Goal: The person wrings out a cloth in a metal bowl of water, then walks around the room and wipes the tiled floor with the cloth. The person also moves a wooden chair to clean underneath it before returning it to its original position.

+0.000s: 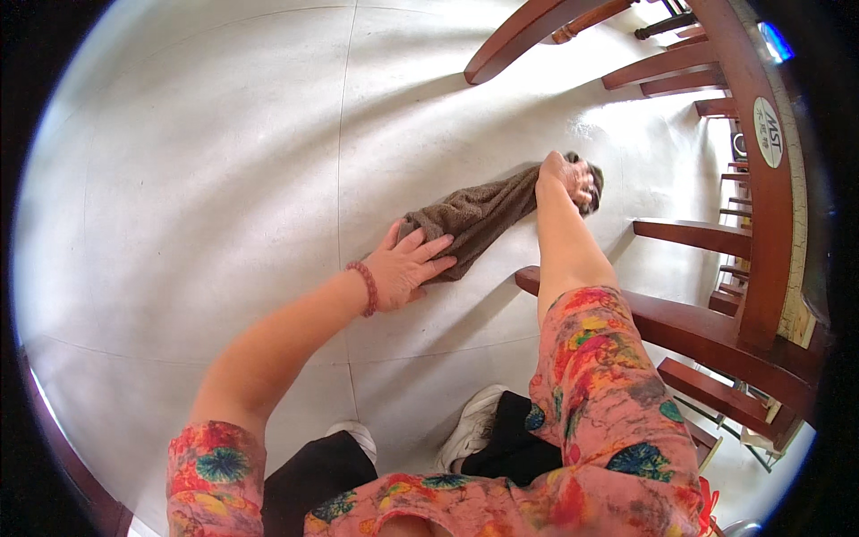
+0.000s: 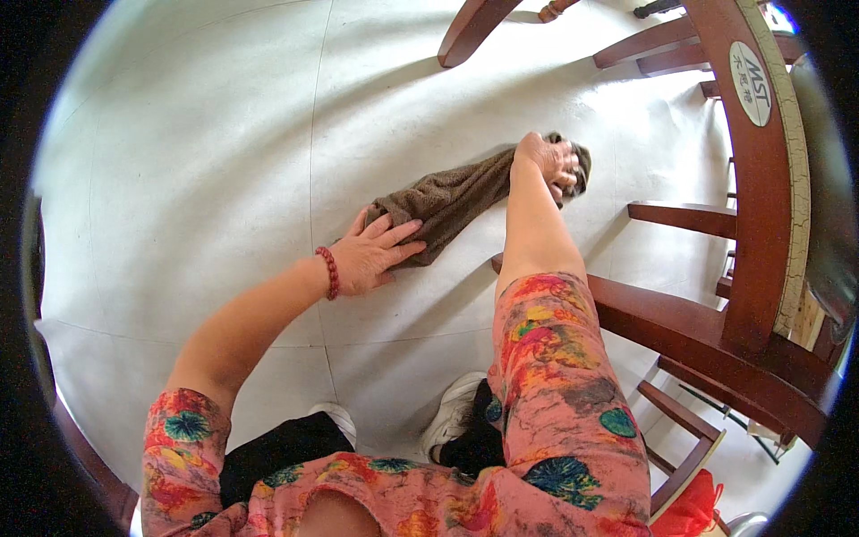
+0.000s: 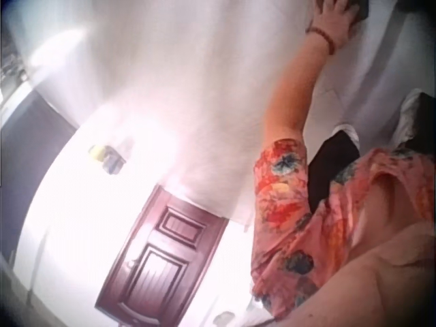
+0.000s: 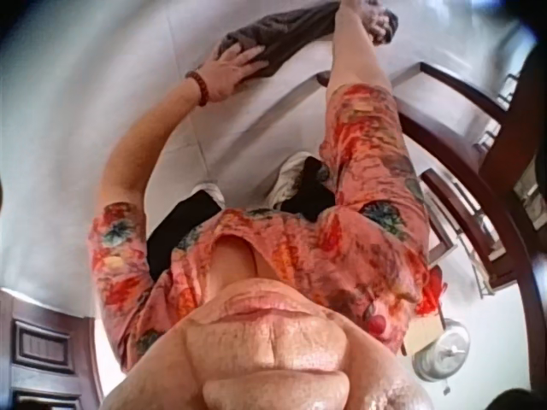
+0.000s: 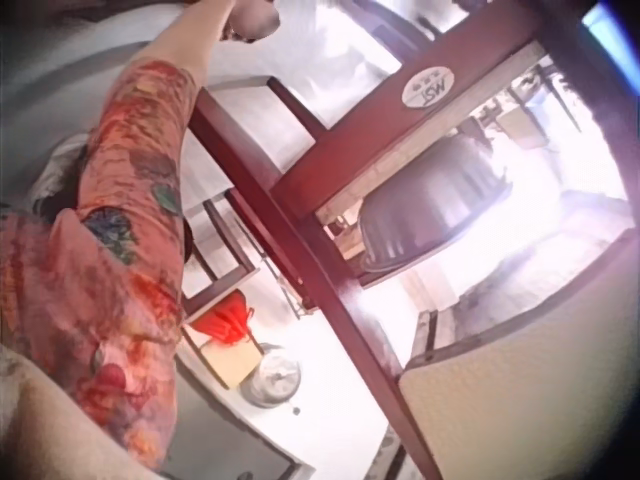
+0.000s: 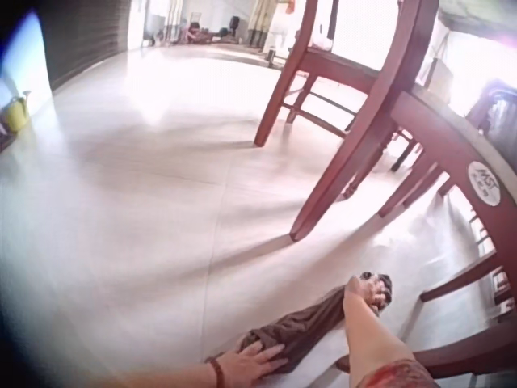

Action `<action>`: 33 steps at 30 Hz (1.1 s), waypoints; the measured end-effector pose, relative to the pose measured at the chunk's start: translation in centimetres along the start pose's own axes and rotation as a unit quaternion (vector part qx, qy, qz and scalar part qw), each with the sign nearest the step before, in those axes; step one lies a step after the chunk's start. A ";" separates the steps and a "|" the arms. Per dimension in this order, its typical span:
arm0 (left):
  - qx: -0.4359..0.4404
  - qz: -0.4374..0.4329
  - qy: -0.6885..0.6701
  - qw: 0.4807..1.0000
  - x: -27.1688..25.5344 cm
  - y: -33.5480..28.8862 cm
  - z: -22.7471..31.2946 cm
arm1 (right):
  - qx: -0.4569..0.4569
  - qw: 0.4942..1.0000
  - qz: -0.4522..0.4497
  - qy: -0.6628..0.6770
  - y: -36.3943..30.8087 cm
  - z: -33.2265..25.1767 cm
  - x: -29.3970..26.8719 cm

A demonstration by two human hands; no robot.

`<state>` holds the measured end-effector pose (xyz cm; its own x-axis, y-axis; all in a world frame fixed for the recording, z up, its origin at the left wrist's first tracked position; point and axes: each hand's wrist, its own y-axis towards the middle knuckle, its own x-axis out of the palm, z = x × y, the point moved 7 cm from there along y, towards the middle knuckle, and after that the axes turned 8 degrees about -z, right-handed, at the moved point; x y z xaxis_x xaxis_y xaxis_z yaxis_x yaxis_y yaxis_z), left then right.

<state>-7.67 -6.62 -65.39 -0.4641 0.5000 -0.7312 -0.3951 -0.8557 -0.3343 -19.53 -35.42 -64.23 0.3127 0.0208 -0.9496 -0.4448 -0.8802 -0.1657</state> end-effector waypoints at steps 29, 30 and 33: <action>-0.036 0.211 -0.108 0.971 2.5 -15.5 5.0 | -0.680 0.680 -0.256 -0.099 -22.1 9.3 -2.4; -0.036 0.194 -0.104 0.975 2.7 -14.5 4.8 | -0.663 0.693 -0.244 -0.143 -21.2 9.9 -2.0; -0.049 0.123 -0.104 0.986 4.1 -13.7 4.0 | -0.720 0.635 -0.240 -0.147 -25.2 13.1 -0.9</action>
<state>-7.37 7.65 -61.45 -0.6923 0.2835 -0.6636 -0.1759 -0.9581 -0.2259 -19.58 -7.06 -62.63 -0.1415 0.3526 -0.9250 0.9361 -0.2562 -0.2409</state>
